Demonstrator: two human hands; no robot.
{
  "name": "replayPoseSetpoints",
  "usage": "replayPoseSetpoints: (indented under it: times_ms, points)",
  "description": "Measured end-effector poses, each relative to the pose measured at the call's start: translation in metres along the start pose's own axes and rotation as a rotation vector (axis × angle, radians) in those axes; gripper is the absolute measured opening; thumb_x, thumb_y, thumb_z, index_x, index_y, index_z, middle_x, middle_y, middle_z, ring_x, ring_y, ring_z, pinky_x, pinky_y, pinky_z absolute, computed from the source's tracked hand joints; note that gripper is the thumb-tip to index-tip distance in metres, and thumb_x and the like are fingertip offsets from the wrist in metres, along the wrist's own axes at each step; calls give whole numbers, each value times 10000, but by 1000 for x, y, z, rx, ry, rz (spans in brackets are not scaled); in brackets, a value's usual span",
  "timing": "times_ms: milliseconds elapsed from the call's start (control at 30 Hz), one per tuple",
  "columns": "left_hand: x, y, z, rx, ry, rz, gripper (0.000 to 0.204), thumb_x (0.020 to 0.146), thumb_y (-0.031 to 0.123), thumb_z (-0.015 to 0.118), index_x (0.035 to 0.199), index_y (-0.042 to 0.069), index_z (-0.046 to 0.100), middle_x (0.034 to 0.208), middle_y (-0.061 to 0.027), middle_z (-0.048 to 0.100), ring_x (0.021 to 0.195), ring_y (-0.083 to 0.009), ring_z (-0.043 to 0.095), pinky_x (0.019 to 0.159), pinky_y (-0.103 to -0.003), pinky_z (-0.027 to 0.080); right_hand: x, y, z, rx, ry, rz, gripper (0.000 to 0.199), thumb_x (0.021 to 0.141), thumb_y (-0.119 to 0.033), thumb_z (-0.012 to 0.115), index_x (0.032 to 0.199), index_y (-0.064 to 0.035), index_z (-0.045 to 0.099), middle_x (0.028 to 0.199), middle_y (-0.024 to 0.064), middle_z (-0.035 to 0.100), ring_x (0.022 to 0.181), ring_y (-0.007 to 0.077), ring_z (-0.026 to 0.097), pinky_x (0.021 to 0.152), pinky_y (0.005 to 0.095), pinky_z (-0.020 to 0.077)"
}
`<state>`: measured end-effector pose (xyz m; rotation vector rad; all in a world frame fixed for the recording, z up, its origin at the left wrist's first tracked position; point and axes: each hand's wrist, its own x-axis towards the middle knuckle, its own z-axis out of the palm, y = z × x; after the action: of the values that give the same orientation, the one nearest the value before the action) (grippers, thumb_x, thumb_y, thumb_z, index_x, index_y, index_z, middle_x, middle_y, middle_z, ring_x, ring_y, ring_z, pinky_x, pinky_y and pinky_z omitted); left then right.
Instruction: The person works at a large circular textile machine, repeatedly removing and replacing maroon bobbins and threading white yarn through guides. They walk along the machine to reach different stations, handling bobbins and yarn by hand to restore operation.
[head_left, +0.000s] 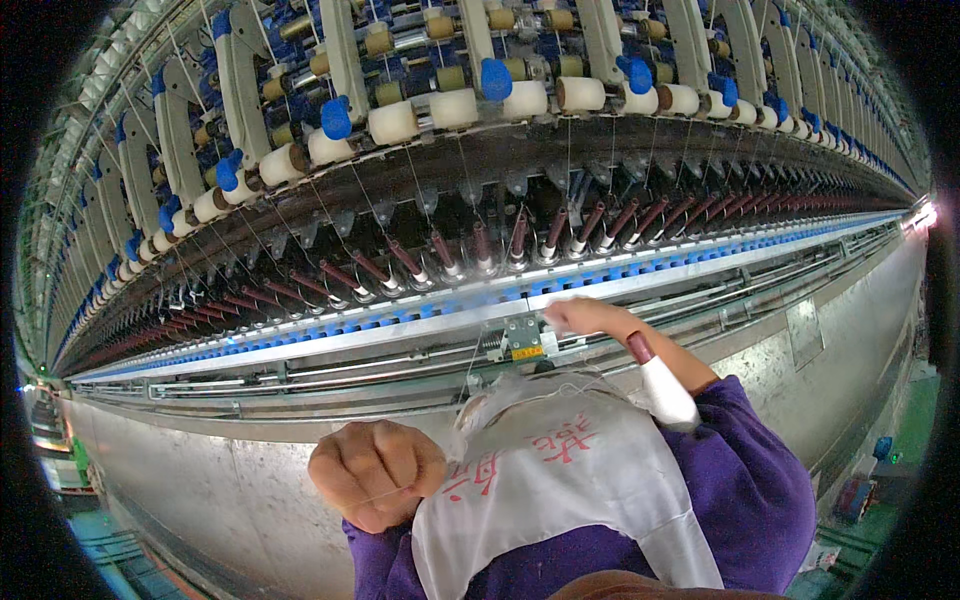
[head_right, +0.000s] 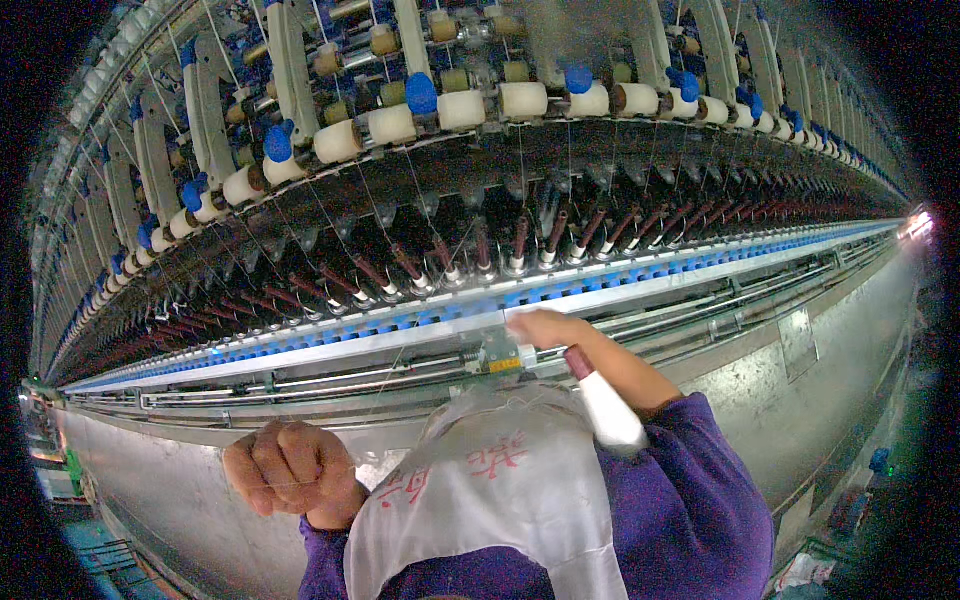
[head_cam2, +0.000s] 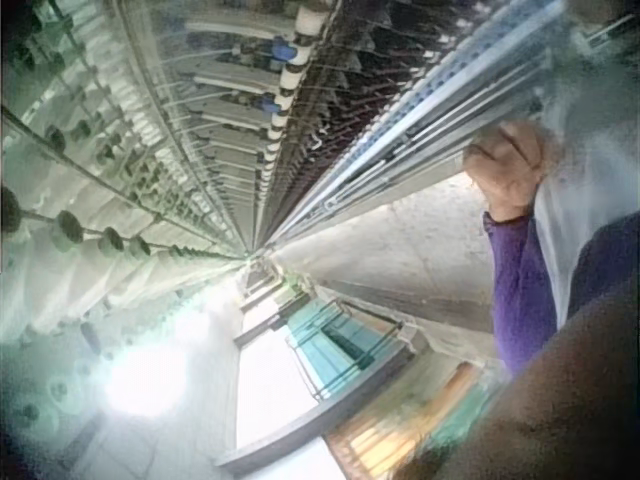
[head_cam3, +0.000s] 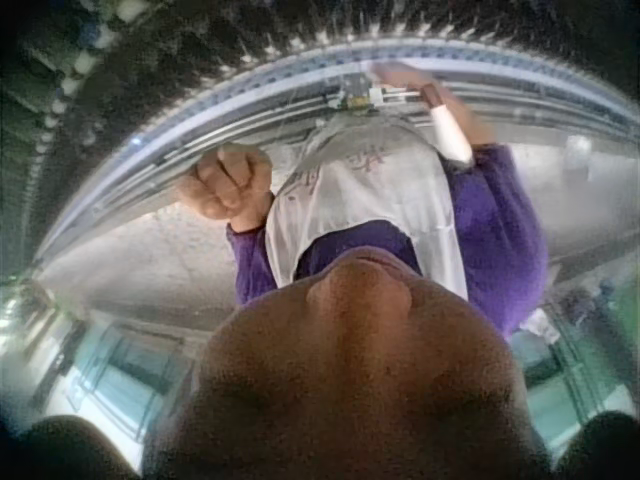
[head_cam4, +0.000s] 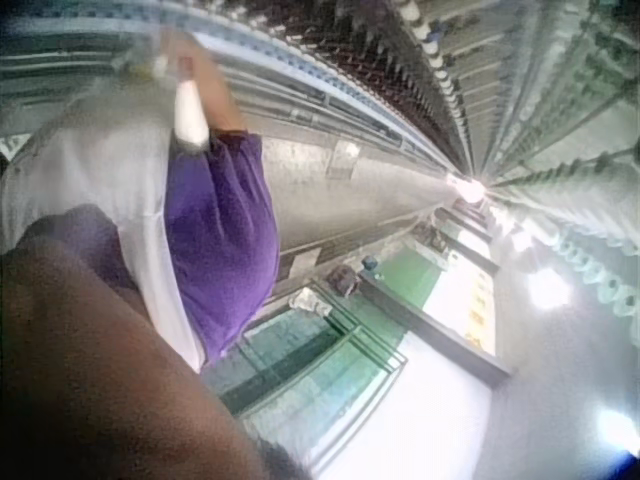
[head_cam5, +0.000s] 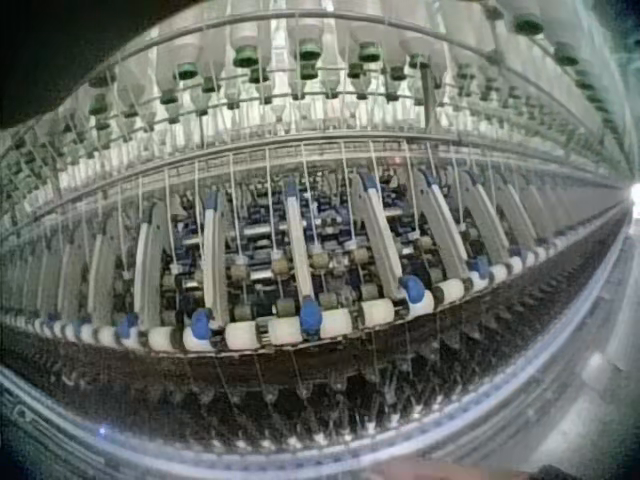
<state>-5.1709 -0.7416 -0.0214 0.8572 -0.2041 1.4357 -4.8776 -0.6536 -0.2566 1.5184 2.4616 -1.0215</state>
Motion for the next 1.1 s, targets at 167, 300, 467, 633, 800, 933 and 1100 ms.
replayPoseSetpoints:
  times_ms: [167, 300, 467, 633, 800, 933, 1100]
  points:
    - [2, -5, 3, -72, -158, -82, 161, 760, 35, 619, 625, 52, 534, 524, -59, 413, 522, -144, 337, 402, -239, 277, 24, -2, -21, 917, 210, 93, 410, 910, -405, 464, 1050, -54, 622, 992, 102, 658, 896, 196, 610, 798, 355, 465]
    - [-3, -4, 10, -12, -137, -87, 85, 690, -48, 682, 689, 17, 627, 670, -72, 450, 604, -166, 379, 425, -281, 318, 59, -57, -87, 1638, 312, -301, 426, 952, -343, 392, 1204, -13, 488, 1152, 149, 578, 1078, 227, 543, 915, 361, 420]
    - [-32, 10, 5, 324, 180, -36, 302, 779, -28, 497, 566, 94, 319, 693, -54, 338, 579, -157, 337, 309, -152, 318, 28, -113, -153, 2138, 664, -367, 203, 920, -152, 462, 1054, -6, 507, 807, 72, 600, 871, 233, 611, 902, 408, 466]
    - [-34, 0, -43, 682, 580, -420, 118, 865, 148, 506, 877, 33, 482, 831, -69, 480, 561, -127, 416, 385, -197, 340, -25, -168, -187, 1774, 164, -972, 272, 948, -211, 399, 1060, 18, 496, 570, 24, 505, 645, 199, 613, 795, 407, 518]
    - [-8, -55, -59, 1299, 57, -293, 273, 853, 153, 576, 1090, 17, 562, 717, -29, 474, 658, -138, 432, 584, -242, 368, -44, -213, -169, 1281, 3, -764, 332, 937, -243, 457, 886, 60, 581, 608, 74, 594, 576, 161, 606, 559, 256, 470]
    - [3, -41, -50, 1171, -115, -392, 195, 821, 195, 618, 927, 42, 673, 790, -33, 468, 714, -164, 442, 626, -287, 365, -53, -207, -173, 1428, 40, -887, 331, 950, -251, 426, 924, 54, 550, 531, 65, 536, 566, 180, 607, 629, 308, 516]
    - [6, -7, -29, 621, 135, -100, 263, 862, 239, 557, 640, 97, 559, 765, -29, 492, 733, -185, 479, 728, -363, 407, -62, -201, -179, 1768, 21, -1010, 310, 966, -238, 371, 944, 36, 513, 481, 30, 426, 509, 195, 574, 765, 408, 537]
